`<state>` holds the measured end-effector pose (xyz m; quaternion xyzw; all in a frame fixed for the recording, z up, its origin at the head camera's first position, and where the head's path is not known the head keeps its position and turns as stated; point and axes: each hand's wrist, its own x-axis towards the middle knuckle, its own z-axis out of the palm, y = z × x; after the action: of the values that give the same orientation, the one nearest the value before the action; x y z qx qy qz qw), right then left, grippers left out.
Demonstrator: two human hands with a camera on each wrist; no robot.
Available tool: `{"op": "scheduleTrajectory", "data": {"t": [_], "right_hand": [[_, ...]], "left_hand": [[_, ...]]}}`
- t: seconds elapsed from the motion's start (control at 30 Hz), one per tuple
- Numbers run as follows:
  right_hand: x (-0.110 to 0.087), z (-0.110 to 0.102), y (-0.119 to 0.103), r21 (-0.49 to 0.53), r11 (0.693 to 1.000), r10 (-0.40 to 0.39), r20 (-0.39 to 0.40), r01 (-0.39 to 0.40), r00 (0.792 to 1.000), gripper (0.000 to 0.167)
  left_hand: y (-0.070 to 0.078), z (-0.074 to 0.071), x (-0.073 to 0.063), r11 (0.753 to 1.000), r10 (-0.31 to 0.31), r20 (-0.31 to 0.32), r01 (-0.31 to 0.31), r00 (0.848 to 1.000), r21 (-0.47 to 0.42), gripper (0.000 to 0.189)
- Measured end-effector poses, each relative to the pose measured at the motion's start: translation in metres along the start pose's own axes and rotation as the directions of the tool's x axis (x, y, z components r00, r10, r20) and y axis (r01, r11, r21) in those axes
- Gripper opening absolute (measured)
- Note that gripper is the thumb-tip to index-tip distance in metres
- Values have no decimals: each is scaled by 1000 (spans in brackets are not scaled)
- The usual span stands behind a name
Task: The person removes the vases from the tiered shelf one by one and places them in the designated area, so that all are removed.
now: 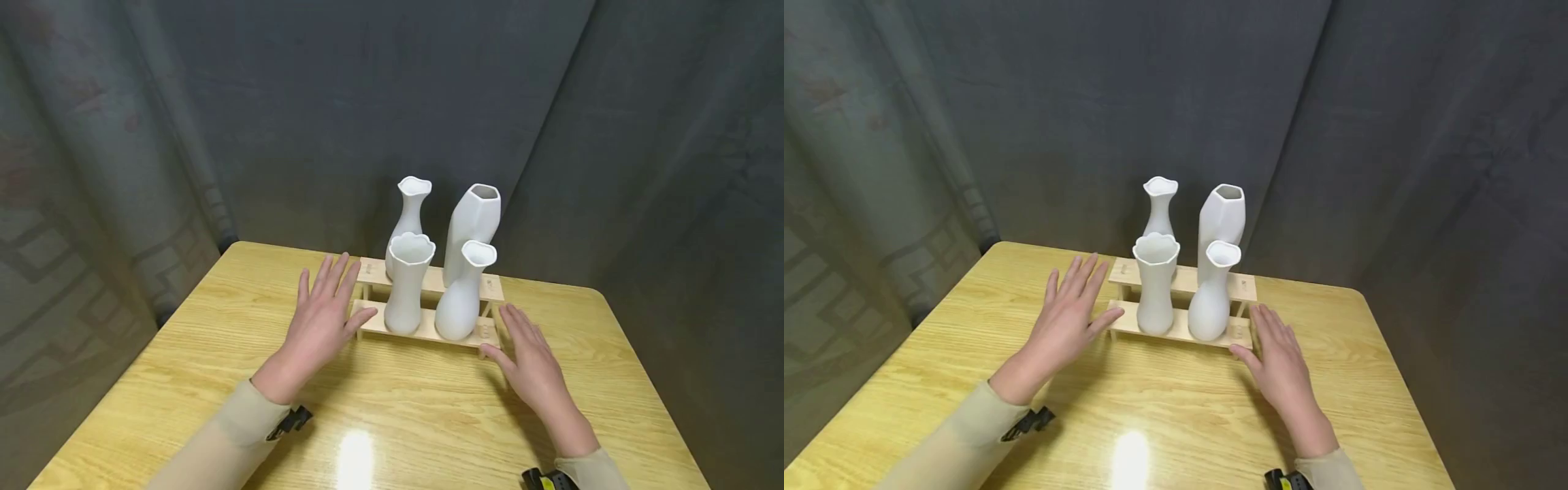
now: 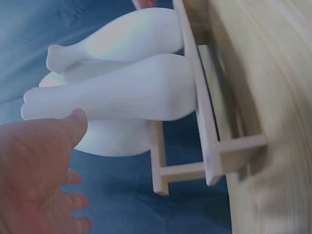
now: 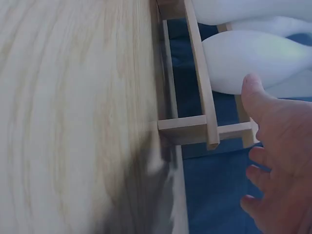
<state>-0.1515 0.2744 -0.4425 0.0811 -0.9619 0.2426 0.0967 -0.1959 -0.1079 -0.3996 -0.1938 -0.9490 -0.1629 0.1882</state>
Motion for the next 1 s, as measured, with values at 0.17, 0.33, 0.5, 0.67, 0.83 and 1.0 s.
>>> {"op": "scheduleTrajectory", "data": {"t": [0.17,0.33,0.5,0.67,0.83,1.0], "right_hand": [[4,6,6,52,998,38,12,-39,999,91],[6,12,13,113,992,48,8,-49,999,88],[8,19,19,207,976,59,18,-62,998,85],[13,27,23,299,951,61,49,-73,997,83],[16,33,25,364,927,75,72,-96,995,78],[17,37,30,400,910,84,87,-112,993,80]], "left_hand": [[10,-4,4,998,-4,-9,3,1000,-63,89],[18,-5,9,994,-10,-17,8,1000,-112,88],[23,-6,15,987,-17,-24,12,1000,-163,88],[28,-8,19,979,-23,-35,16,999,-201,89],[33,-8,22,970,-23,-45,12,999,-241,90],[38,-8,24,956,-19,-63,0,998,-293,89]]}}
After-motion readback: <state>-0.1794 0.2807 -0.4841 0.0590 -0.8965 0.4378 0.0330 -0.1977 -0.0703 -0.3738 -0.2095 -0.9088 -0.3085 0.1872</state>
